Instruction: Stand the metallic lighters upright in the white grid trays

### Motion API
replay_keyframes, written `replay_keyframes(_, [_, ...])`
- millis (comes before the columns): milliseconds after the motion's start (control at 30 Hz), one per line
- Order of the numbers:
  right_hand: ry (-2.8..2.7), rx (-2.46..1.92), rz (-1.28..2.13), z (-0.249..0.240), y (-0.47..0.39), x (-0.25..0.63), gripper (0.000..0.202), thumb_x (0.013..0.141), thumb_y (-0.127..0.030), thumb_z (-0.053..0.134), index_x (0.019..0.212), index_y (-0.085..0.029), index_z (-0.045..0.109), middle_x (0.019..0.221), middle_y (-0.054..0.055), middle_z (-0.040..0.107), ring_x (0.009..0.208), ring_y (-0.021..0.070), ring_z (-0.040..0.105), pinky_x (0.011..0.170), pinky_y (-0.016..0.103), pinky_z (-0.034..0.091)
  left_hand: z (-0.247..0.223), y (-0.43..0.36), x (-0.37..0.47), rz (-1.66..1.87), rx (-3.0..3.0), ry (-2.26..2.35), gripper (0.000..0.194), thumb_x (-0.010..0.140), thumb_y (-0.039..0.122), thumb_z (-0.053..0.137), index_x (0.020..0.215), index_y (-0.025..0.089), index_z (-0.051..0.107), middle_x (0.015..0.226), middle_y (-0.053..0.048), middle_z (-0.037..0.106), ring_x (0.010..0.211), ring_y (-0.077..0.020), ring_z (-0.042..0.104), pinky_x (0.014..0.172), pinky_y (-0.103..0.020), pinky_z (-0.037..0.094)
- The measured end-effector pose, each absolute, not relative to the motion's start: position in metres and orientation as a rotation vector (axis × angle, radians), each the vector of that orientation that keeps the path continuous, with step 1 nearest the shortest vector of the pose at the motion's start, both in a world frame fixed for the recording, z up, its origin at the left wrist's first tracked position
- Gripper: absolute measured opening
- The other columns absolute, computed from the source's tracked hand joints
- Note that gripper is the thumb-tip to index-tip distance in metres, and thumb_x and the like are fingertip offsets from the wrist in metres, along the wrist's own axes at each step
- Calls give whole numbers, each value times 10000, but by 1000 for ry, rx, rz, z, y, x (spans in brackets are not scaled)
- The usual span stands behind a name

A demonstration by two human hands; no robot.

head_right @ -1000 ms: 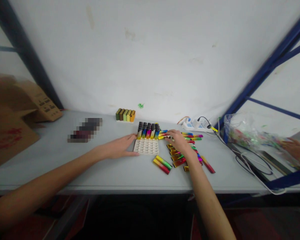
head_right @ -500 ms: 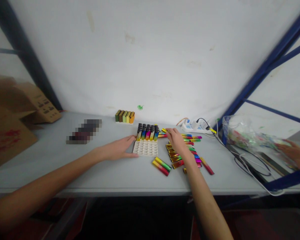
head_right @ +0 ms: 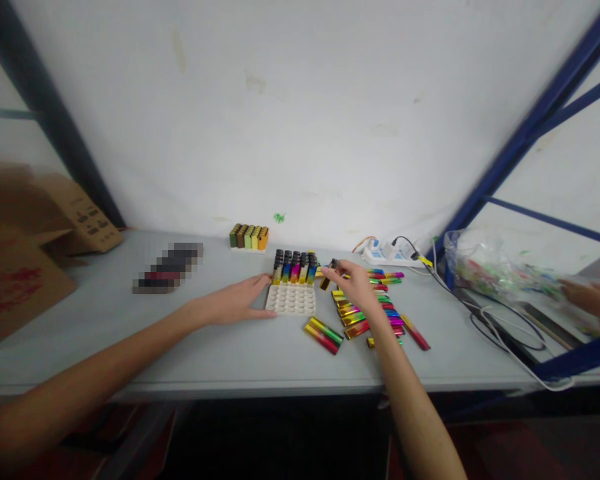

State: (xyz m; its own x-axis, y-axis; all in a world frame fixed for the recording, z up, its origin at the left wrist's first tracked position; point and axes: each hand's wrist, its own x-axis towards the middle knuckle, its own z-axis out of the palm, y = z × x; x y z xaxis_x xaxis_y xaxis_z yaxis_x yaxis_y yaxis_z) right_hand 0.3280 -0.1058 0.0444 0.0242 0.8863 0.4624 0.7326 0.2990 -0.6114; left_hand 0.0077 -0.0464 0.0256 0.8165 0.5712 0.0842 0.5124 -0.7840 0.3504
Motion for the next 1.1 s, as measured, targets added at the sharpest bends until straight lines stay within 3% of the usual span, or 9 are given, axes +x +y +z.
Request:
replay_keyframes(100, [-1813, -1441, 250, 52, -113, 316, 545, 988, -700, 512, 719, -226, 500, 712, -1, 533, 695, 170, 496, 647, 295, 408, 25, -46, 8, 271, 2680, 826, 732, 940, 670, 633, 1413, 150, 430, 1580, -203, 498, 1466, -315, 498, 1214, -372, 378])
replay_keyframes(267, [-1816, -1282, 612, 55, -122, 293, 457, 1040, -661, 439, 888, -240, 531, 777, -2, 613, 722, 168, 585, 705, 293, 493, 23, -45, 8, 294, 2681, 807, 733, 943, 661, 639, 1426, 153, 424, 1578, -201, 501, 1473, -311, 492, 1221, -371, 372])
replay_keyframes(433, [-1610, -1364, 577, 43, -119, 275, 550, 996, -737, 432, 738, -252, 411, 604, -57, 408, 546, 130, 387, 529, 265, 341, 21, -44, 7, 320, 2701, 785, 735, 951, 681, 613, 1435, 162, 420, 1569, -193, 513, 1458, -309, 507, 1208, -374, 382])
replay_keyframes(633, [-1578, -1570, 330, 35, -114, 266, 560, 889, -681, 471, 574, -257, 283, 557, -47, 281, 547, 112, 281, 536, 294, 204, 19, -42, 7, 334, 2722, 775, 757, 953, 712, 584, 1453, 170, 412, 1559, -190, 526, 1441, -315, 523, 1185, -389, 405])
replay_keyframes(867, [-1676, -1603, 275, 34, -116, 264, 366, 829, -480, 433, 580, -250, 294, 560, -39, 331, 553, 112, 303, 556, 296, 197, 20, -42, 7, 314, 2703, 788, 731, 944, 710, 608, 1409, 169, 449, 1533, -186, 544, 1411, -315, 547, 1178, -384, 414])
replay_keyframes(1100, [-1723, -1569, 249, 31, -115, 265, 444, 955, -547, 456, 644, -245, 359, 591, -36, 415, 582, 136, 383, 576, 295, 247, 22, -43, 8, 310, 2698, 781, 721, 950, 701, 590, 1417, 176, 431, 1541, -184, 537, 1422, -317, 535, 1176, -389, 414])
